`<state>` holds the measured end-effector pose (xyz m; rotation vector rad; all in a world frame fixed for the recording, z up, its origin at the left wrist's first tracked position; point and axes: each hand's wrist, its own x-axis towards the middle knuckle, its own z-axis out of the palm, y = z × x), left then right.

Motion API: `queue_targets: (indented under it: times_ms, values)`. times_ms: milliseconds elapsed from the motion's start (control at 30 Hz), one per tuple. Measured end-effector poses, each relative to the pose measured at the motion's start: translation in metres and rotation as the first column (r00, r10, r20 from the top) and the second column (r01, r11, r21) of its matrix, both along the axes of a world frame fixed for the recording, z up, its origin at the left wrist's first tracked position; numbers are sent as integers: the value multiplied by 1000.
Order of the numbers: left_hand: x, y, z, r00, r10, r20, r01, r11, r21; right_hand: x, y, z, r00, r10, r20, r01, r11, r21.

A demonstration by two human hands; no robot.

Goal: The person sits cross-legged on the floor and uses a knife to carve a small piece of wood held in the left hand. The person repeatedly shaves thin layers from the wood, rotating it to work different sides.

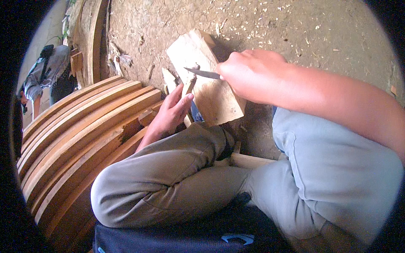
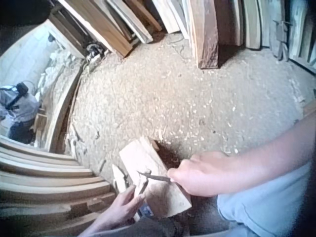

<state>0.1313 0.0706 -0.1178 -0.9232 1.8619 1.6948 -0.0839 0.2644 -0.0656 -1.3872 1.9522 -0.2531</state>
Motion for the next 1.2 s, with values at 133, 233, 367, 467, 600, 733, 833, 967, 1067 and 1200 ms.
queue_targets:
  times_ms: [133,233,367,467,600,733,833,967,1067,1200]
  values:
    - [-6,12,0,954,-301,4,295,931,-217,2,5,-14,996,91,3,-91,992,92]
    - [-7,18,2,941,-328,82,337,927,-161,5,9,-20,994,81,72,-90,987,130]
    - [-5,20,-6,961,-264,86,272,956,-108,4,7,-18,992,57,110,-77,980,185]
    - [-7,17,-6,988,-153,22,155,985,-81,2,4,-17,987,-11,157,-16,985,169]
    - [-7,0,-5,997,58,-56,-46,978,202,-3,-2,-7,962,-153,227,162,987,-21]
    - [-8,-10,3,987,137,-89,-102,943,316,-13,-3,-26,905,-258,338,377,856,-354]
    - [-10,-7,9,981,174,-84,-120,890,439,-21,-5,-35,912,-296,285,391,839,-378]
    - [-14,-3,14,970,223,-94,-149,856,495,-18,0,-44,889,-348,297,414,889,-197]
    - [-13,0,14,953,292,-82,-198,804,561,-14,4,-49,891,-345,294,406,896,-179]
    - [-12,-6,12,963,236,-129,-120,805,581,-14,1,-44,882,-370,292,424,894,-146]
